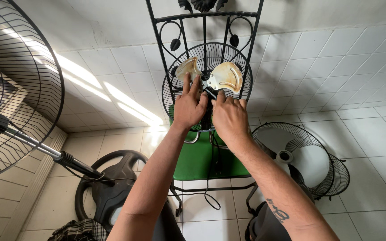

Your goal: The person removes the front grille and fan blade from a standing electric fan, then uses a screwdriver to loosen screws on a second fan's front grille. The person places the removed parts on the floor and a green chair.

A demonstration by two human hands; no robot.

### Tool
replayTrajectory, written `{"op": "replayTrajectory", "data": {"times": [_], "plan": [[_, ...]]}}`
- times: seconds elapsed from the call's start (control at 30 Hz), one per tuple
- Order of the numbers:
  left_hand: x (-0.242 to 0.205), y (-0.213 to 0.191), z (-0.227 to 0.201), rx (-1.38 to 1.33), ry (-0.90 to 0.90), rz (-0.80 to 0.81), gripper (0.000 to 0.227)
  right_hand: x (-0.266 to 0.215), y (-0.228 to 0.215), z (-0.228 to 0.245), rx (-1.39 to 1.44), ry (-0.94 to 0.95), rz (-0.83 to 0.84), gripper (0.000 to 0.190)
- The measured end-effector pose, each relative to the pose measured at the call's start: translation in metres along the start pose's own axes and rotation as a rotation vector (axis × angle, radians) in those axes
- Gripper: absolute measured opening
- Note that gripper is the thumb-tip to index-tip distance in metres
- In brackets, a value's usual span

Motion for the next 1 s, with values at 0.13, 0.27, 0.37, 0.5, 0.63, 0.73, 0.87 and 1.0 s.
{"op": "replayTrajectory", "data": {"times": [0.13,0.27,0.37,0.5,0.63,0.73,0.87,1.0], "plan": [[-0.002,0.000,0.000,-0.012,-0.025,0.015,0.065,0.004,0.007,-0.003,0.024,0.056,0.118,0.028],[-0.003,-0.002,0.002,-0.015,-0.032,0.008,0.064,0.009,0.002,-0.001,0.057,0.013,0.040,0.020],[-0.003,-0.002,0.004,-0.011,-0.037,0.005,0.065,0.012,-0.006,0.001,0.041,-0.044,-0.095,0.020],[-0.002,0.003,0.005,-0.016,-0.039,0.006,0.065,0.012,0.006,-0.002,0.057,0.014,0.042,0.020],[0.001,0.004,0.006,-0.002,-0.044,0.007,0.064,0.014,0.009,0.000,0.066,0.006,0.031,0.016],[0.002,0.005,0.006,0.001,-0.064,0.020,0.064,0.017,0.008,0.000,0.004,-0.030,0.010,0.018],[0.004,0.005,0.005,0.019,-0.056,0.022,0.064,0.021,0.013,-0.004,0.094,0.037,0.168,0.025],[0.003,0.001,0.002,0.010,-0.041,0.019,0.063,0.023,0.013,-0.007,0.108,0.032,0.278,0.028]]}}
Point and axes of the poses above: each hand's wrist, its own x-axis towards the middle knuckle, its own y-axis out of the palm, z = x × y, the point moved 6 cm from there along x, towards the middle knuckle, and after that the axes turned 6 degrees about -z, right-handed, at the moved point
